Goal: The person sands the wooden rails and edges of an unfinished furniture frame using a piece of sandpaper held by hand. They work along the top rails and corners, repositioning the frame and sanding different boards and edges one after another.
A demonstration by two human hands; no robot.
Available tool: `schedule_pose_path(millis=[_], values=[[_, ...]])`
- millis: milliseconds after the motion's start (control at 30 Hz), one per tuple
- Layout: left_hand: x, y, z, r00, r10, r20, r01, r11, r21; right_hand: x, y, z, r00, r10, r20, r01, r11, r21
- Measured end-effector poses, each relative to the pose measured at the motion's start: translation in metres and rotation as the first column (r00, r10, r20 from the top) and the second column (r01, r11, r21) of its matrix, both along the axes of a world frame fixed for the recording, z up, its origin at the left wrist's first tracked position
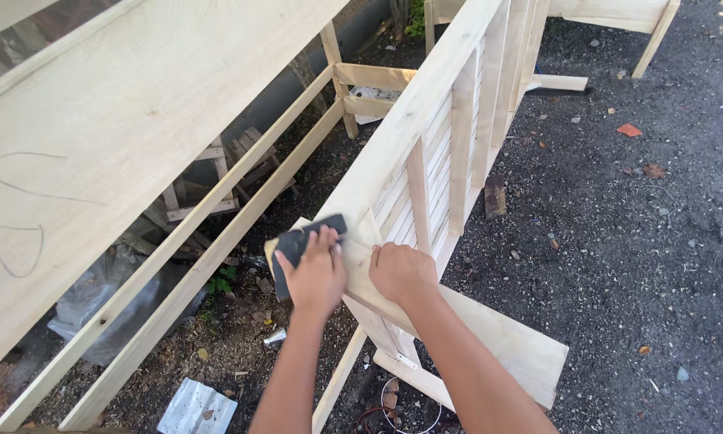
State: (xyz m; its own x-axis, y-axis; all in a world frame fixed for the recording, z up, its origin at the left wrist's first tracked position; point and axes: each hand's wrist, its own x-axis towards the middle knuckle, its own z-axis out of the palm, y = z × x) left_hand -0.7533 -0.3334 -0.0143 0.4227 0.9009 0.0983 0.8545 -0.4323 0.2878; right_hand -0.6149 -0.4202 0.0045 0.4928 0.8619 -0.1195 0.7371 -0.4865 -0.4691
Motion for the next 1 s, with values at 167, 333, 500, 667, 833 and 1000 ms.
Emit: schedule_pose_path(millis=[167,333,500,667,833,1000], values=[[0.018,0.044,0.011,0.997,0.034,-0.063,-0.032,0.999,0.036,0.0,-0.001,-0.001,1.0,0.005,-0.009,-0.005,1.0,-0.012],[-0.003,-0.024,-0.002,0.982,-0.113,-0.152,0.117,0.993,0.015,0.0,-0.004,-0.002,1.0,-0.001,0.006,0.001,0.999,0.036],[-0.011,0.024,0.018,0.983,-0.005,-0.182,-0.003,0.999,-0.045,0.001,-0.003,-0.001,1.0,0.018,0.008,-0.018,1.0,0.005],[-0.007,0.06,0.004,0.994,0.078,-0.075,-0.079,0.997,-0.013,0.003,-0.002,-0.004,1.0,0.018,0.017,-0.018,1.0,0.004],[-0.024,-0.012,-0.029,0.996,-0.026,-0.083,0.022,0.998,-0.057,0.003,-0.003,-0.008,1.0,0.014,0.003,-0.014,1.0,0.025],[0.001,0.056,0.011,0.997,0.07,-0.018,-0.072,0.99,-0.122,0.004,-0.002,-0.007,0.999,0.03,0.01,-0.031,0.999,0.041]])
